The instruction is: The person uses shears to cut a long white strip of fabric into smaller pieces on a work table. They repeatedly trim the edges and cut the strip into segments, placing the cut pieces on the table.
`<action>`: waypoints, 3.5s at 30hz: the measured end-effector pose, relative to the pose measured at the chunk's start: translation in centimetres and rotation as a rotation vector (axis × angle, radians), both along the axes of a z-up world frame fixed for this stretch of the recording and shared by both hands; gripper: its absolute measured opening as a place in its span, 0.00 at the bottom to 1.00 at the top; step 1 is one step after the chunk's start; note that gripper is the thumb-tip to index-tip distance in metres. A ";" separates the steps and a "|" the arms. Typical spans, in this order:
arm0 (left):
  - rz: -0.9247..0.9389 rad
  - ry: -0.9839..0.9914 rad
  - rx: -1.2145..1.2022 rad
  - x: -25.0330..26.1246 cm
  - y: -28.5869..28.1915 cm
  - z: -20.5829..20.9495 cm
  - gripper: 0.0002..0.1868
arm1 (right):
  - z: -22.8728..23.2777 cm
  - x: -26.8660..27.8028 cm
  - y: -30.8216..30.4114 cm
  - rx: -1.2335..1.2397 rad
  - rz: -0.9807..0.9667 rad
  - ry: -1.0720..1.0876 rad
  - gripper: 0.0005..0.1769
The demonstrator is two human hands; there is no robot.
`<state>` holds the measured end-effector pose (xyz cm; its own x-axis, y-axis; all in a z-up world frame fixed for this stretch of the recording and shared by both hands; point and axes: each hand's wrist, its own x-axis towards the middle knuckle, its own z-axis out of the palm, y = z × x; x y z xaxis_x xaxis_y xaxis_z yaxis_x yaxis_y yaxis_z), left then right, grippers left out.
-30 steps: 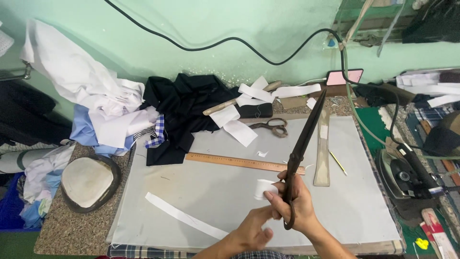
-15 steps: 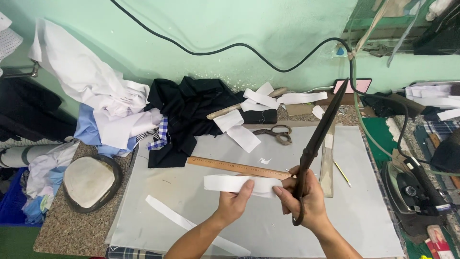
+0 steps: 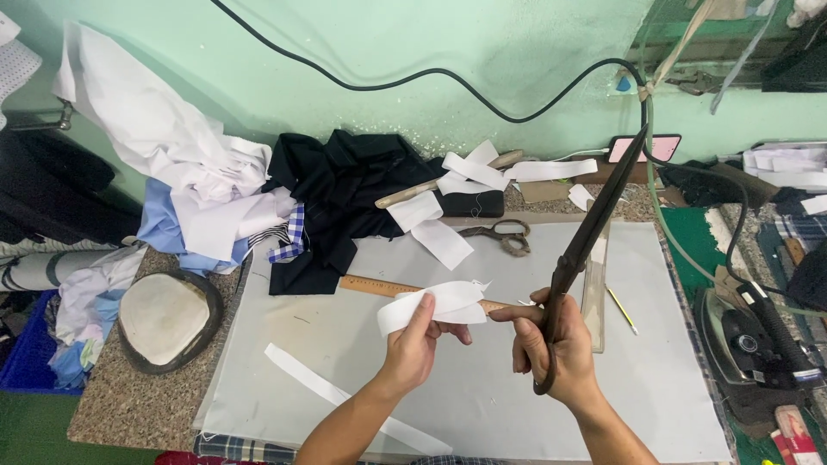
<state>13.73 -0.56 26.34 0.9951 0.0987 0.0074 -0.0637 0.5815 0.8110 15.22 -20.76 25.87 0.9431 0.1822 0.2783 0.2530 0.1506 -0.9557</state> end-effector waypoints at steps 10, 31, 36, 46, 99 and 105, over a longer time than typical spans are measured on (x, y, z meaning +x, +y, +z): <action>-0.162 -0.156 0.525 -1.7 1.1 2.0 0.25 | 0.4 -0.8 1.4 0.055 0.017 0.147 0.25; 0.002 -0.099 0.520 -0.8 2.0 6.7 0.17 | -3.8 -2.9 -0.5 0.299 0.510 0.179 0.53; 0.137 0.098 0.660 0.0 3.3 5.4 0.15 | -4.9 -4.1 0.4 -0.005 0.404 0.149 0.31; 0.047 -0.125 0.266 1.5 2.8 2.9 0.13 | -5.0 -5.1 2.2 -0.178 0.448 0.199 0.38; 0.134 0.163 0.563 0.8 2.8 0.9 0.10 | -2.8 -5.6 1.8 -0.404 0.455 0.283 0.45; 0.152 0.188 0.576 0.9 2.9 0.4 0.07 | -2.5 -5.7 1.9 -0.511 0.396 0.309 0.32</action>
